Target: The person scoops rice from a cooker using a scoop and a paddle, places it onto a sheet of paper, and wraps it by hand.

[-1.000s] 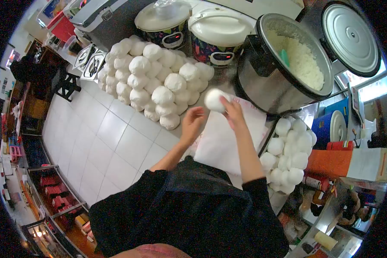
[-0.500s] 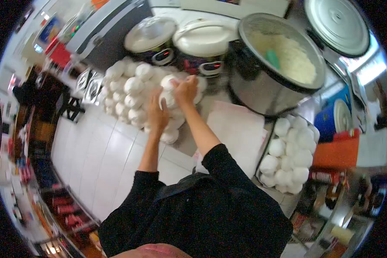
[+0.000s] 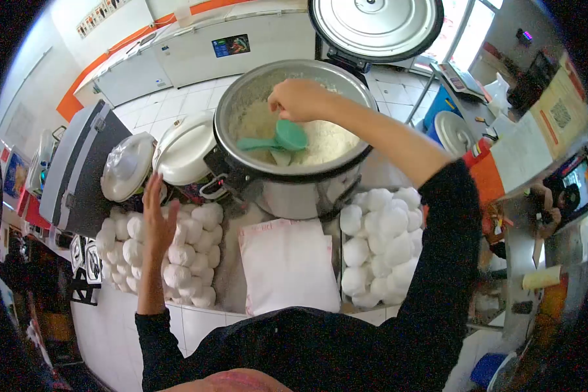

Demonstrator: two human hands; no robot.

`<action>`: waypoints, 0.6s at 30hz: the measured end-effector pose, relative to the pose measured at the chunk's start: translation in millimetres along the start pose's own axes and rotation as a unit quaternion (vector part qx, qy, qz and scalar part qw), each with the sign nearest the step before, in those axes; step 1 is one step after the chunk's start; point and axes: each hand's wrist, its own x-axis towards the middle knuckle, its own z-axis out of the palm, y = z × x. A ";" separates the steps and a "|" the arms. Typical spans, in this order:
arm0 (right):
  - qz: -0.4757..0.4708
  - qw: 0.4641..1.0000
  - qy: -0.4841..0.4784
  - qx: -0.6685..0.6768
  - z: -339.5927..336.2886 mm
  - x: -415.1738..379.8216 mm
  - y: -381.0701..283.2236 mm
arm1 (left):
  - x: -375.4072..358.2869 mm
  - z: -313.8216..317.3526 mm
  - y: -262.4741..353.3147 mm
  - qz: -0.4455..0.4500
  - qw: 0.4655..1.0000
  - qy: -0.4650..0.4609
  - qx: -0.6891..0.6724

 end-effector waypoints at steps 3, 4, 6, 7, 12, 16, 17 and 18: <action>-0.104 0.985 -0.129 0.043 52.1 50.2 20.8 | 75.9 -8.9 57.7 0.075 0.997 0.013 -0.017; -0.159 0.974 -0.151 0.059 70.9 62.4 19.6 | 98.2 -6.1 73.7 0.073 0.997 0.011 -0.011; -0.127 0.972 -0.179 0.081 76.8 63.6 -8.5 | 132.6 1.7 99.0 0.132 0.991 0.003 -0.035; -0.091 0.969 -0.210 0.095 74.1 63.0 -15.5 | 144.1 2.9 107.5 0.125 0.992 -0.001 -0.032; -0.131 0.983 -0.069 0.112 36.4 60.4 25.4 | 182.4 31.6 124.8 0.048 0.966 -0.254 0.020; -0.014 0.985 -0.152 -0.079 -17.8 49.6 78.8 | 189.9 117.9 115.4 0.049 0.834 -0.516 0.188; -0.014 0.985 -0.156 -0.079 -27.2 46.2 79.8 | 186.7 141.7 109.6 0.069 0.800 -0.557 0.210; 0.034 0.970 -0.206 -0.124 -33.6 41.7 80.1 | 185.9 167.5 98.3 0.098 0.749 -0.623 0.204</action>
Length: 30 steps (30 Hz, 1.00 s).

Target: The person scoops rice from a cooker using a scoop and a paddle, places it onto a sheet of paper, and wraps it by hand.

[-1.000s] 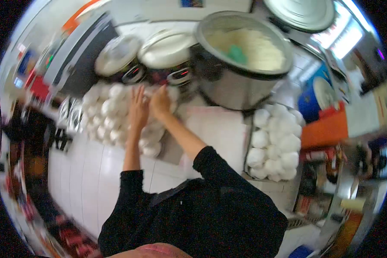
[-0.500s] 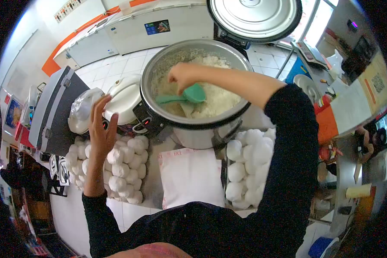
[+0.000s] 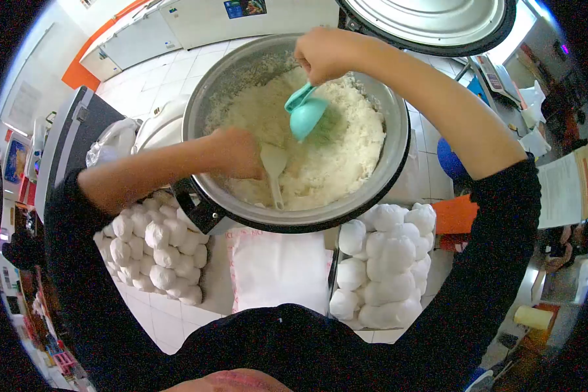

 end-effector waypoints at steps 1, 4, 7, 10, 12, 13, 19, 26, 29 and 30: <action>0.050 0.996 -0.057 -0.037 1.0 -5.1 -0.2 | 25.6 9.5 -5.1 0.045 0.996 -0.075 0.017; 0.077 0.990 -0.039 -0.110 25.3 -10.2 -7.9 | 89.9 35.6 -16.6 -0.042 0.965 -0.218 -0.143; 0.056 0.992 -0.021 -0.112 29.9 -17.0 -14.5 | 80.4 17.6 -0.8 -0.123 0.932 -0.232 -0.248; 0.063 0.994 -0.015 -0.092 34.3 -19.9 -14.3 | 79.5 14.2 4.9 -0.073 0.959 -0.221 -0.161; 0.074 0.994 -0.015 -0.085 41.7 -22.1 -8.4 | 75.5 8.2 7.6 -0.054 0.973 -0.196 -0.109; 0.054 0.993 0.002 -0.102 45.9 -19.7 -3.1 | 73.8 4.5 8.3 -0.035 0.983 -0.167 -0.061; 0.059 0.967 0.070 -0.237 37.4 -10.3 7.9 | 94.0 25.2 -16.1 -0.127 0.952 -0.218 -0.173; 0.070 0.956 0.105 -0.264 29.9 -20.0 11.9 | 89.5 40.0 -24.8 -0.197 0.836 -0.161 -0.487; 0.024 0.944 0.174 -0.279 54.8 -4.8 21.7 | 83.9 35.4 -34.0 -0.045 0.920 -0.084 -0.381; 0.004 0.928 0.201 -0.313 55.8 -1.2 23.6 | 76.9 23.8 -34.2 -0.066 0.904 -0.067 -0.418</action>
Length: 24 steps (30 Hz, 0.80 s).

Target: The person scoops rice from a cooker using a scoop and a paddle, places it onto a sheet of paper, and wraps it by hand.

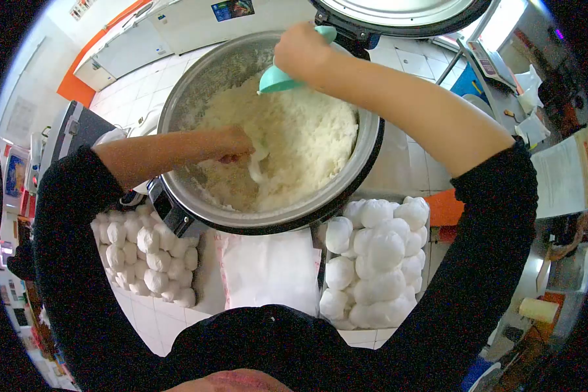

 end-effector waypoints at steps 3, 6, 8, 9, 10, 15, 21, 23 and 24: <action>-0.018 0.998 -0.052 -0.009 4.1 9.3 -10.7 | -33.9 -13.8 13.4 -0.039 0.988 0.047 -0.140; -0.090 0.991 -0.052 -0.080 -0.3 6.0 -36.8 | -82.2 -42.0 12.6 -0.056 0.968 0.056 -0.238; -0.127 0.981 -0.038 -0.141 0.8 7.7 -49.1 | -123.6 -44.4 7.0 0.032 0.933 0.186 -0.306; -0.149 0.984 -0.076 -0.057 4.1 11.4 -50.0 | -146.1 -40.1 11.1 0.037 0.910 0.251 -0.327; -0.168 0.979 -0.114 0.027 7.1 15.2 -50.6 | -169.9 -35.9 15.4 0.043 0.883 0.316 -0.345; -0.144 0.957 -0.211 0.138 -7.0 4.6 -60.8 | -276.7 4.9 -27.6 0.144 0.828 0.301 -0.452; -0.107 0.912 -0.354 0.176 -50.7 2.5 -88.1 | -333.7 66.5 -122.9 0.161 0.773 0.313 -0.527; -0.127 0.923 -0.301 0.205 -74.4 1.2 -92.7 | -336.6 81.8 -142.7 0.163 0.743 0.322 -0.564; -0.126 0.923 -0.301 0.204 -80.6 -0.1 -97.7 | -337.0 87.6 -151.4 0.164 0.715 0.330 -0.595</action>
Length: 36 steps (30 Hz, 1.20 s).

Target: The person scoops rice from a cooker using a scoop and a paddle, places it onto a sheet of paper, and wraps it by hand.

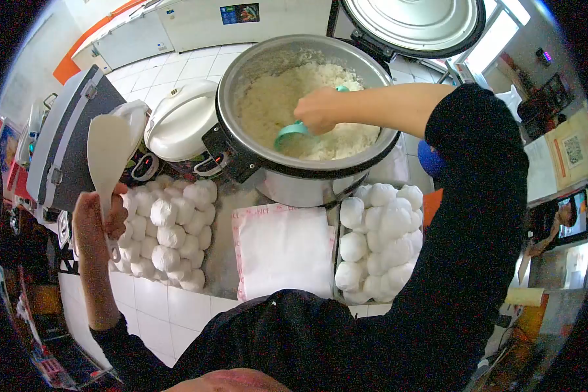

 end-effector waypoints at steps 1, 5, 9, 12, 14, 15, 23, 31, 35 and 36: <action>0.005 0.999 -0.009 0.034 -1.9 -3.0 -7.5 | -2.4 -10.1 -6.9 0.031 0.997 -0.066 -0.038; 0.018 0.994 0.016 0.108 1.1 -23.6 -12.4 | -10.6 30.8 -15.3 0.093 0.983 0.079 -0.140; 0.067 0.986 -0.009 0.155 -5.9 -54.2 -5.3 | 7.7 24.6 -20.3 0.055 0.996 -0.052 -0.051; 0.070 0.975 0.020 0.208 1.8 -69.7 9.6 | 28.5 39.4 -18.1 -0.017 0.989 -0.124 -0.076; 0.016 0.948 0.096 0.303 17.7 -70.7 26.7 | 42.3 55.4 -17.7 -0.055 0.979 -0.162 -0.114; 0.018 0.948 0.100 0.303 16.5 -71.2 31.2 | 47.9 66.2 -17.0 -0.074 0.977 -0.173 -0.101; 0.117 0.615 0.135 0.768 12.0 -80.3 55.5 | 99.5 160.3 -26.5 -0.050 0.960 -0.274 0.008; 0.187 0.653 0.287 0.676 4.4 -87.4 24.9 | 122.3 190.3 -27.4 -0.138 0.915 -0.367 0.091; 0.217 0.780 0.389 0.439 11.0 -87.6 16.7 | 112.9 190.4 -27.6 -0.141 0.913 -0.370 0.104; 0.216 0.780 0.387 0.443 11.3 -88.1 13.2 | 114.6 190.9 -31.8 -0.144 0.915 -0.366 0.090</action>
